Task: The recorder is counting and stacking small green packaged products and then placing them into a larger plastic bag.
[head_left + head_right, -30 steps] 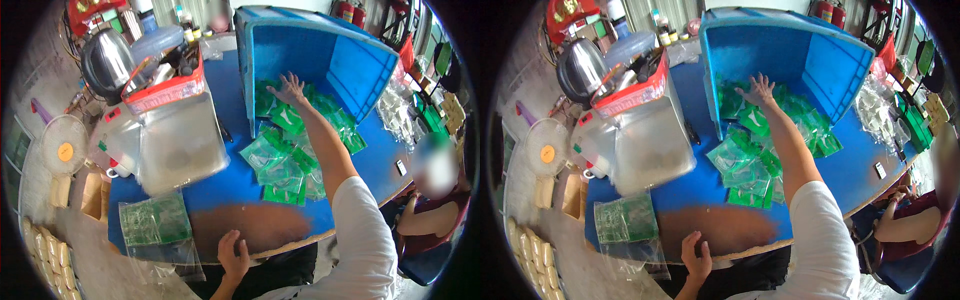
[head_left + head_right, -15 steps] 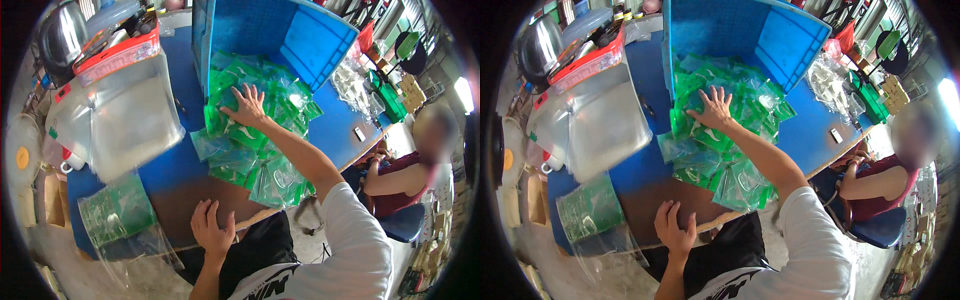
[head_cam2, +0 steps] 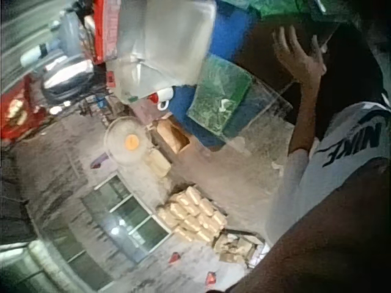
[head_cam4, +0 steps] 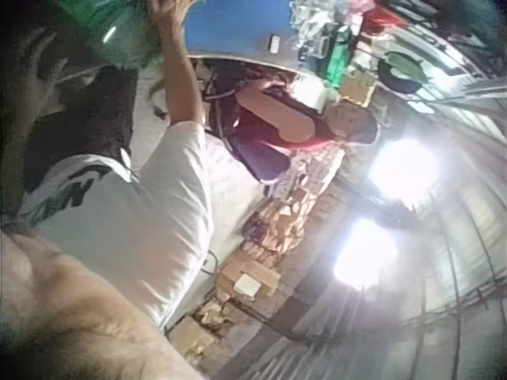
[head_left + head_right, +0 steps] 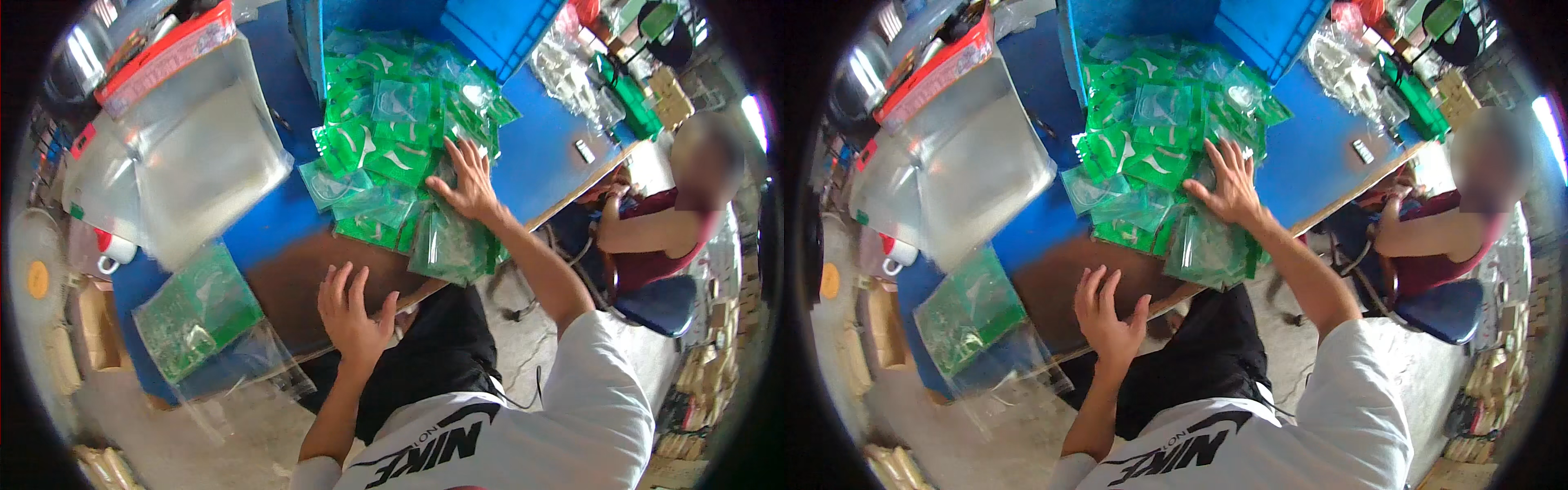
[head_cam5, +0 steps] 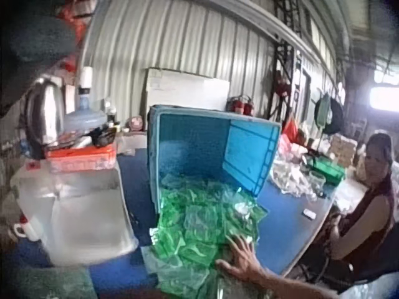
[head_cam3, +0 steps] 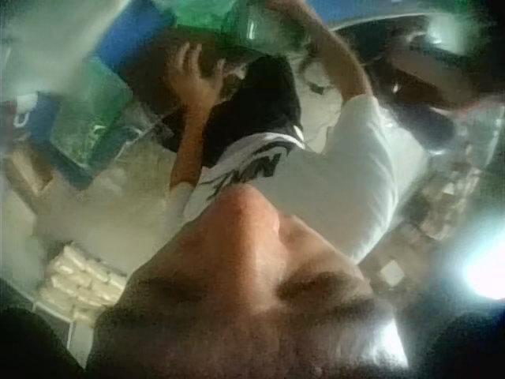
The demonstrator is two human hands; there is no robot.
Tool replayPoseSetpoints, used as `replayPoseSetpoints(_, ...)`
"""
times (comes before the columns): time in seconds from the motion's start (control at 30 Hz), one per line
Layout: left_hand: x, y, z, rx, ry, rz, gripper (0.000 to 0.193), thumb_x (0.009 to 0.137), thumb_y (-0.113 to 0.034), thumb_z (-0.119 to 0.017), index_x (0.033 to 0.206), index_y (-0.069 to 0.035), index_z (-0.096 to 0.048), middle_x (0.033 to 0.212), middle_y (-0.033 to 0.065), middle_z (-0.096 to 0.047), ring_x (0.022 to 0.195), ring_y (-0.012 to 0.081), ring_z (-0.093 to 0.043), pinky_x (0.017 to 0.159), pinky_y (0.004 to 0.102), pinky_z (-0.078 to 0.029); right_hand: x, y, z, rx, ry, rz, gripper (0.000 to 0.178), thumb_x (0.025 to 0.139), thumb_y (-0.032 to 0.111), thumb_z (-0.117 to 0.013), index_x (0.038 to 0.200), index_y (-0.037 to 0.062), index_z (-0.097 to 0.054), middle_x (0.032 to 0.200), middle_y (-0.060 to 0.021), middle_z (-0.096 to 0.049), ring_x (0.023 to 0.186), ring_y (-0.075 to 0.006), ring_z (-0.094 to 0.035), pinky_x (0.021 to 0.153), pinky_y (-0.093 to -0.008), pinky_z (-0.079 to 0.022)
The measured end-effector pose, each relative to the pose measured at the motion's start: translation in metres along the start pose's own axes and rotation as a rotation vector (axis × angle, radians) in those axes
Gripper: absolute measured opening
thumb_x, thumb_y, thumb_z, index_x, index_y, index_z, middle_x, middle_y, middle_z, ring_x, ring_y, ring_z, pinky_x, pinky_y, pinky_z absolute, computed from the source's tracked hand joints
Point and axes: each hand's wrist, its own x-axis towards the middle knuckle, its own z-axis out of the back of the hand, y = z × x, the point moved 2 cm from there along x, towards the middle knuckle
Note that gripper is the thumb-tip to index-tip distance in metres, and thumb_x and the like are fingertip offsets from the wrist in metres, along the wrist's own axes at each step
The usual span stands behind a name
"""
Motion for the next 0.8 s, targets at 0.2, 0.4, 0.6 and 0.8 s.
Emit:
replayPoseSetpoints(0.2,0.004,-0.007,-0.01,0.022,-0.007,0.004,0.048,0.077,-0.028,-0.079,0.119,-0.009,-0.065,0.133,0.0114,-0.056,0.131,0.0353,-0.048,0.107,0.0497,-0.037,0.052,-0.028,-0.022,-0.057,-0.02,0.155,0.092,0.087,0.069,-0.055,0.143,-0.0027,-0.044,0.149,-0.0252,-0.039,0.144,-0.042,-0.027,0.117,-0.0613,-0.016)
replayPoseSetpoints(0.4,-0.007,0.008,0.007,0.092,-0.164,0.059,0.047,0.079,-0.028,-0.079,0.119,-0.008,-0.065,0.133,0.0118,-0.056,0.131,0.0362,-0.048,0.104,0.0485,-0.04,0.043,0.011,-0.01,0.086,-0.221,0.098,0.075,0.091,0.054,-0.062,0.148,0.0099,-0.041,0.146,-0.0241,-0.041,0.139,-0.0393,-0.034,0.113,-0.0582,-0.023)
replayPoseSetpoints(0.6,-0.013,-0.022,0.039,-0.386,-0.084,0.229,0.056,0.079,-0.024,-0.081,0.128,-0.009,-0.059,0.139,0.0178,-0.049,0.132,0.0351,-0.046,0.109,0.0435,-0.038,-0.019,0.028,0.004,-0.039,-0.177,0.109,0.084,0.09,0.056,-0.062,0.157,0.0186,-0.027,0.158,-0.0232,-0.024,0.145,-0.0461,-0.022,0.113,-0.0646,-0.018)
replayPoseSetpoints(0.8,0.014,0.064,0.182,0.309,-0.253,0.364,0.07,0.083,-0.033,-0.079,0.139,-0.004,-0.049,0.15,0.0232,-0.039,0.14,0.0405,-0.036,0.115,0.0455,-0.03,0.013,0.031,-0.013,0.082,-0.051,0.389,0.079,0.087,0.058,-0.064,0.15,0.0173,-0.041,0.153,-0.0227,-0.035,0.14,-0.0457,-0.03,0.112,-0.0602,-0.023)
